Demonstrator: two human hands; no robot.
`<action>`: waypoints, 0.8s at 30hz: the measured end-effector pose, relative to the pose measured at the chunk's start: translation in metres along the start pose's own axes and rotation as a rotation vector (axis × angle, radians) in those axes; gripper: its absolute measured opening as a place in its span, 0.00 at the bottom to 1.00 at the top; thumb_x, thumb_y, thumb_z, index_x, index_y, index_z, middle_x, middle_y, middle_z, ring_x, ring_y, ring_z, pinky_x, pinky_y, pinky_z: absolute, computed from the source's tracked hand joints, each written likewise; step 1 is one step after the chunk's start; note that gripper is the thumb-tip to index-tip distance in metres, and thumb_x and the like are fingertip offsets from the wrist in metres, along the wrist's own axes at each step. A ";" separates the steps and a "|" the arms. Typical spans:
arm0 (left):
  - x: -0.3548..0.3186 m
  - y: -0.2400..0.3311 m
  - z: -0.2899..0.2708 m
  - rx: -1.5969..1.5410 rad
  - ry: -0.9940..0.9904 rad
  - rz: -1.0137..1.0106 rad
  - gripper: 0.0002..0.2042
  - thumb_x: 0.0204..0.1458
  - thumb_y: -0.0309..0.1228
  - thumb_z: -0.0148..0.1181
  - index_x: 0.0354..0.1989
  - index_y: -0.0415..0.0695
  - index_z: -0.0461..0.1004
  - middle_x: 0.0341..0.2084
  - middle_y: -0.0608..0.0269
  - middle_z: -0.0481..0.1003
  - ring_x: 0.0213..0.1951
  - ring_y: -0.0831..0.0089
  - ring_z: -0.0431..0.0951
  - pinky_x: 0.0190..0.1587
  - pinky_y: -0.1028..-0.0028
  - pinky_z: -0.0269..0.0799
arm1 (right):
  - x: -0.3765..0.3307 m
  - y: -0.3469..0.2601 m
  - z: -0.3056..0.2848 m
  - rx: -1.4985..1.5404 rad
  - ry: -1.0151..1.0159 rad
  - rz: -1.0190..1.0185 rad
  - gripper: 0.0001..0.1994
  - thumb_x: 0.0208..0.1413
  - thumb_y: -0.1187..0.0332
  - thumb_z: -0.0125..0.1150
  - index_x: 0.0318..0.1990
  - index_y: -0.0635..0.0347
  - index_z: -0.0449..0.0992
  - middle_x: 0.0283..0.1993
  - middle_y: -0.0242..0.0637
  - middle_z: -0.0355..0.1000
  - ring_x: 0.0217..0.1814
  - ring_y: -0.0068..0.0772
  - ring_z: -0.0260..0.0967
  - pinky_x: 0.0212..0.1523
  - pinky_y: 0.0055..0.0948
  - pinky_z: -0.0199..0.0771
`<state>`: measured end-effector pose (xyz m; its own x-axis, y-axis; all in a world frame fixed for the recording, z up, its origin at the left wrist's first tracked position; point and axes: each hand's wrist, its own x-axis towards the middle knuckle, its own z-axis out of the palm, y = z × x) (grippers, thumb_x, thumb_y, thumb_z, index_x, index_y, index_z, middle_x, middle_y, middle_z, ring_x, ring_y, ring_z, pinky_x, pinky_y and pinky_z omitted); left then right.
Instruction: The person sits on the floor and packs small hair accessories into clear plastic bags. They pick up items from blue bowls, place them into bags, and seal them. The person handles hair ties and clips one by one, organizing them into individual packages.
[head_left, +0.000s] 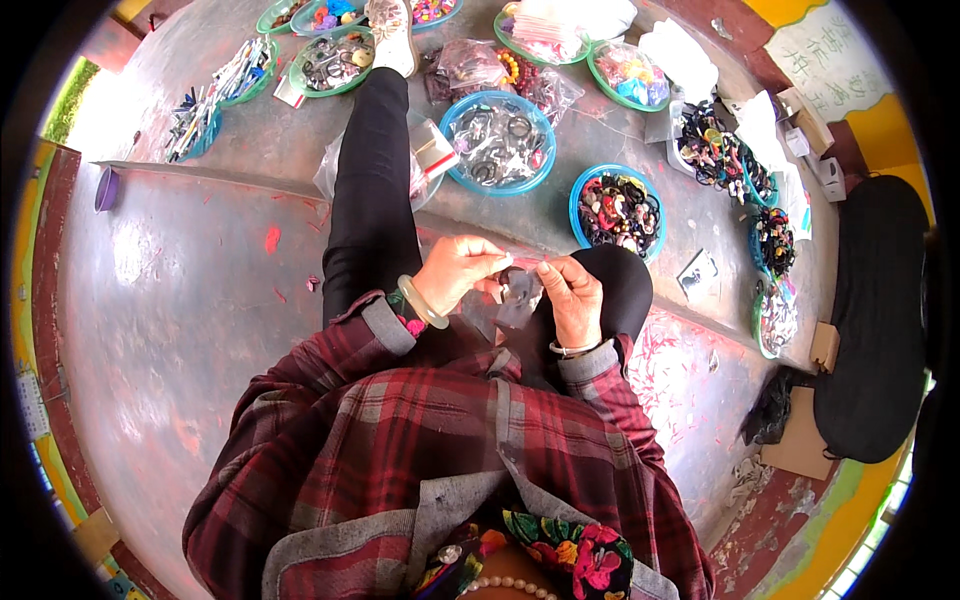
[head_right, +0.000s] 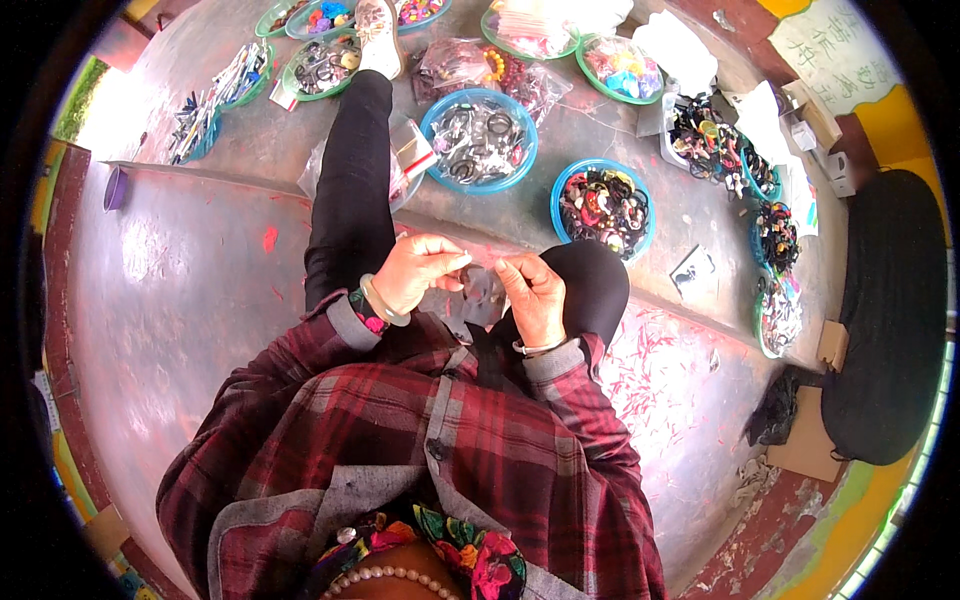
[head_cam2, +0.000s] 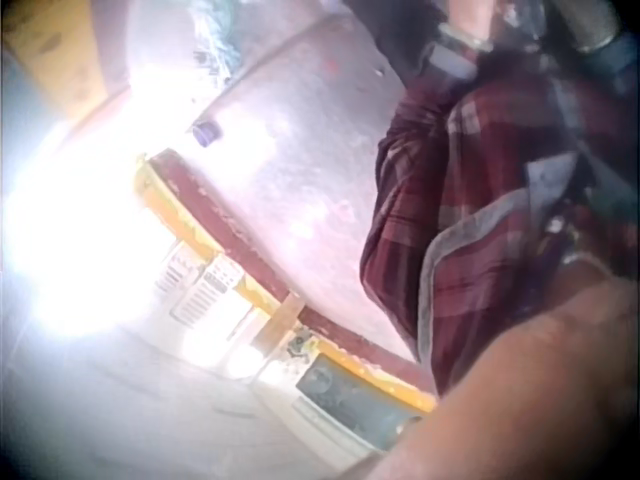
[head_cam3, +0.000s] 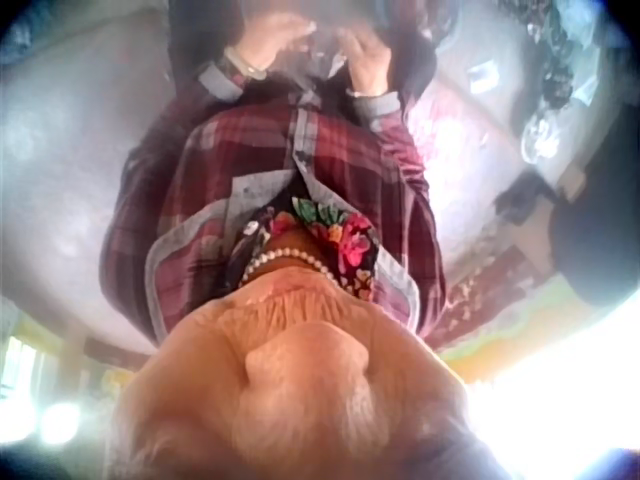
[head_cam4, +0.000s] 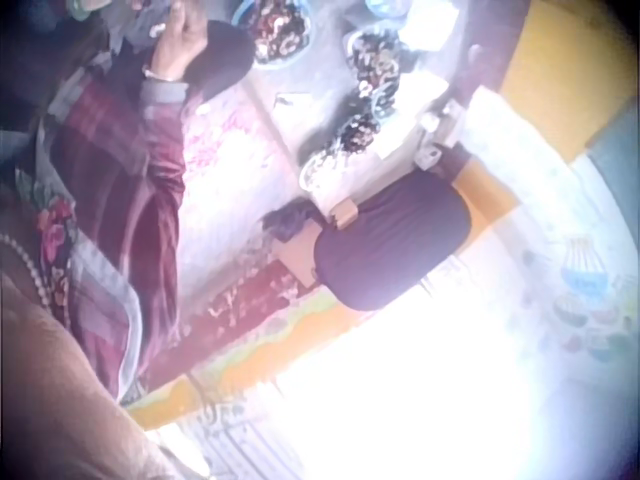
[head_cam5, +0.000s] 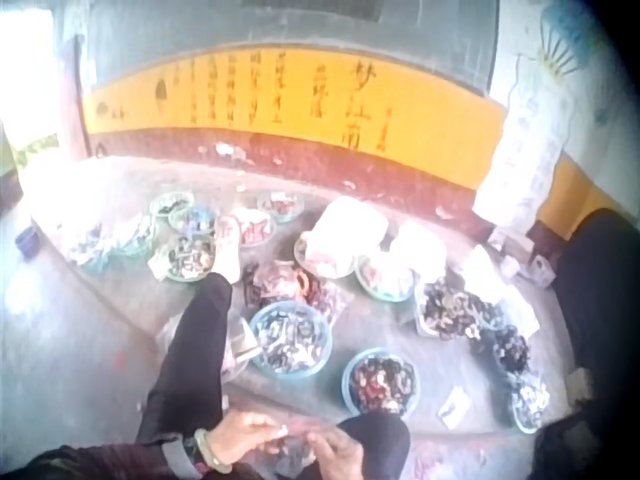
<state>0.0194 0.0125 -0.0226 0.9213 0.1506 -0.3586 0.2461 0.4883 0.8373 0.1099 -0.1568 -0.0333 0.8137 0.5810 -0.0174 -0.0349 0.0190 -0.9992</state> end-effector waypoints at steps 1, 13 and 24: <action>0.001 0.001 0.000 0.006 -0.009 0.000 0.08 0.52 0.29 0.55 0.32 0.35 0.73 0.26 0.61 0.74 0.27 0.76 0.76 0.29 0.81 0.73 | 0.001 -0.002 0.001 0.060 -0.013 0.072 0.04 0.50 0.73 0.60 0.29 0.64 0.75 0.26 0.26 0.68 0.27 0.15 0.60 0.30 0.17 0.61; 0.013 -0.001 0.002 0.117 -0.096 0.042 0.05 0.53 0.27 0.53 0.33 0.37 0.72 0.28 0.65 0.72 0.28 0.77 0.76 0.28 0.81 0.73 | 0.004 -0.012 0.000 0.114 -0.016 0.161 0.03 0.50 0.73 0.59 0.30 0.64 0.76 0.25 0.26 0.69 0.28 0.14 0.61 0.29 0.16 0.61; 0.119 0.005 -0.058 -0.312 0.375 0.210 0.06 0.51 0.27 0.54 0.33 0.36 0.70 0.29 0.62 0.72 0.32 0.73 0.74 0.39 0.76 0.75 | 0.012 -0.003 -0.002 0.164 0.060 0.181 0.13 0.57 0.66 0.52 0.44 0.66 0.73 0.34 0.33 0.72 0.35 0.19 0.66 0.31 0.17 0.63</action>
<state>0.1126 0.0821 -0.0849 0.7560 0.5421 -0.3670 -0.0864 0.6383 0.7649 0.1212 -0.1517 -0.0308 0.8182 0.5380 -0.2028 -0.2734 0.0538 -0.9604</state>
